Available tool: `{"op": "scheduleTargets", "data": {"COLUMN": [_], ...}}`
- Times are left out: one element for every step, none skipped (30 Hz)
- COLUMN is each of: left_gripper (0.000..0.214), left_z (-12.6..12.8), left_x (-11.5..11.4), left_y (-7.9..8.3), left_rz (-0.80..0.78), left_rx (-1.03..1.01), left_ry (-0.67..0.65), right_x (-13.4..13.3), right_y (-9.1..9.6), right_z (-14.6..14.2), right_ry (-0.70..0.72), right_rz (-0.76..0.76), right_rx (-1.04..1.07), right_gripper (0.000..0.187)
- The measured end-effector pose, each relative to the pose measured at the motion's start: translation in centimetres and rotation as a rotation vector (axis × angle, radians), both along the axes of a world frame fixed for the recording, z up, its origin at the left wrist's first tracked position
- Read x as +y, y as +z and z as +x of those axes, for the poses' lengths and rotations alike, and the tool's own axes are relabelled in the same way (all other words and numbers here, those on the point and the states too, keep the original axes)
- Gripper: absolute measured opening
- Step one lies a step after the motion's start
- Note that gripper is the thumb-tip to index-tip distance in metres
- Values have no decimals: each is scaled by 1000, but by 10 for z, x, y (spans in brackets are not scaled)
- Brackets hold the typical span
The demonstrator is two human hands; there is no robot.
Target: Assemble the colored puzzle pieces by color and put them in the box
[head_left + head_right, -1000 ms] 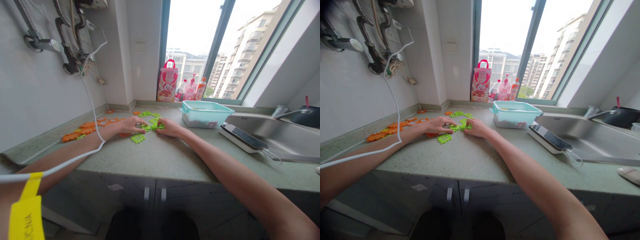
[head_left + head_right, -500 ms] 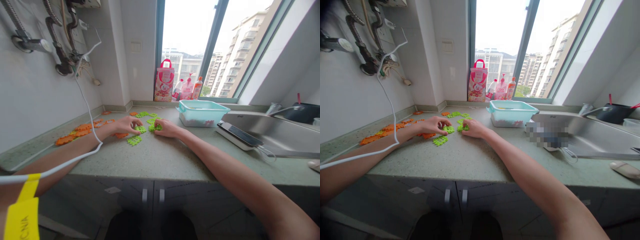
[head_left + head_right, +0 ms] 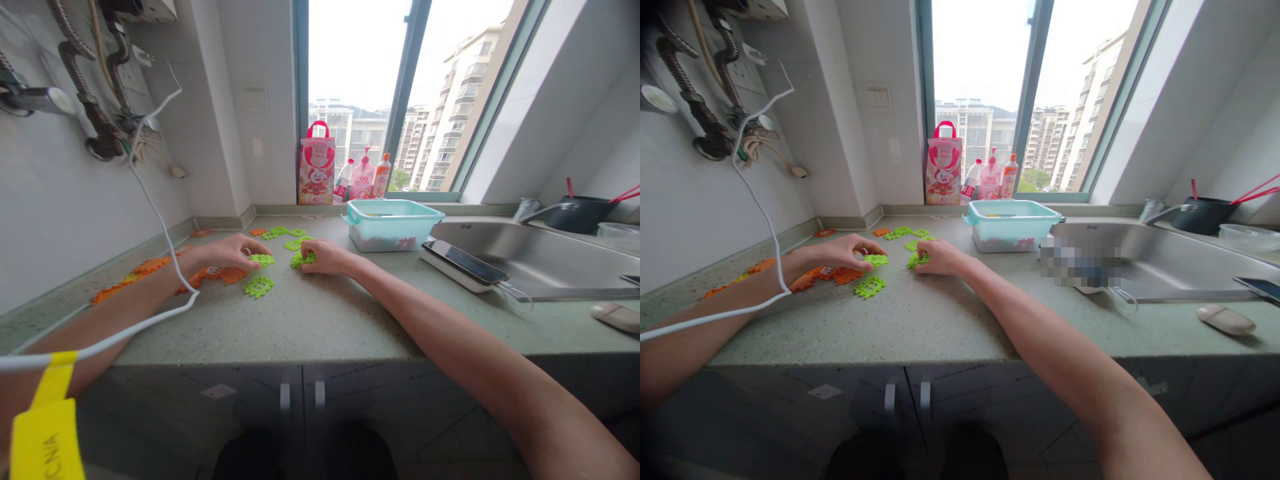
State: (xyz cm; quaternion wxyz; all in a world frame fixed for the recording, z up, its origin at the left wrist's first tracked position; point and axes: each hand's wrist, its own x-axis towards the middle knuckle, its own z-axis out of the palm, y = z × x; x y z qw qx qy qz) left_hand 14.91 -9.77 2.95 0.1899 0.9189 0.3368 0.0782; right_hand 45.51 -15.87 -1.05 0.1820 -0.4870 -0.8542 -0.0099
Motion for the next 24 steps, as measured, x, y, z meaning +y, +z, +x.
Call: {"op": "scheduleTargets", "data": {"left_gripper": [56,57,59,61,63,64,65,66,66,66,66,66,66,67,68,69,71,73,75,76,77,79,80,83], "left_z": [-2,-3,-4,-3,-2,0,2,4,5,6,6,6,6,6,7,8,9,10,12,13,15,16,17,18], "left_x": [-2,-3,-6,-8,-11,-13,-15,-17,-18,-18,-17,-16,-14,-11,-8,-5,-1,2,5,7,9,9,9,8], "left_y": [4,7,10,11,12,12,12,12,11,10,9,7,5,2,-2,-6,-10,-15,-19,-23,-26,-29,-30,-31], "left_rz": [-33,-67,-96,-119,-134,-141,-142,-140,-139,-140,-137,-129,-115,-93,-62,-22,24,72,118,158,188,207,215,216], "left_rx": [5,23,55,96,142,182,208,214,206,191,174,161,153,146,136,120,100,77,53,36,27,21,14,1], "left_ry": [-18,-39,-60,-80,-97,-109,-117,-122,-129,-137,-141,-136,-121,-96,-65,-33,-4,17,31,38,42,45,49,55], "right_x": [1,1,1,1,2,2,2,2,2,2,2,2,2,2,3,3,3,4,4,4,4,5,5,5], "right_y": [0,0,0,0,-1,-1,-1,-1,-2,-2,-2,-2,-2,-2,-2,-2,-2,-2,-3,-3,-3,-3,-3,-2], "right_z": [1,1,1,2,2,2,2,2,2,2,2,2,2,2,2,3,3,4,5,5,6,7,8,9], "right_ry": [3,5,7,11,13,15,16,16,16,16,15,15,14,12,8,4,0,-3,-5,-8,-14,-20,-27,-36], "right_rz": [-1,-4,-6,-7,-8,-7,-5,-4,-4,-5,-6,-6,-6,-6,-4,-2,1,4,8,14,20,26,34,45], "right_rx": [4,8,12,16,19,23,26,29,30,31,32,33,33,32,30,28,26,25,25,25,24,21,14,7], "right_gripper": [22,22,22,22,21,21,21,21,21,21,21,21,21,21,21,22,22,22,22,22,21,21,21,22]}}
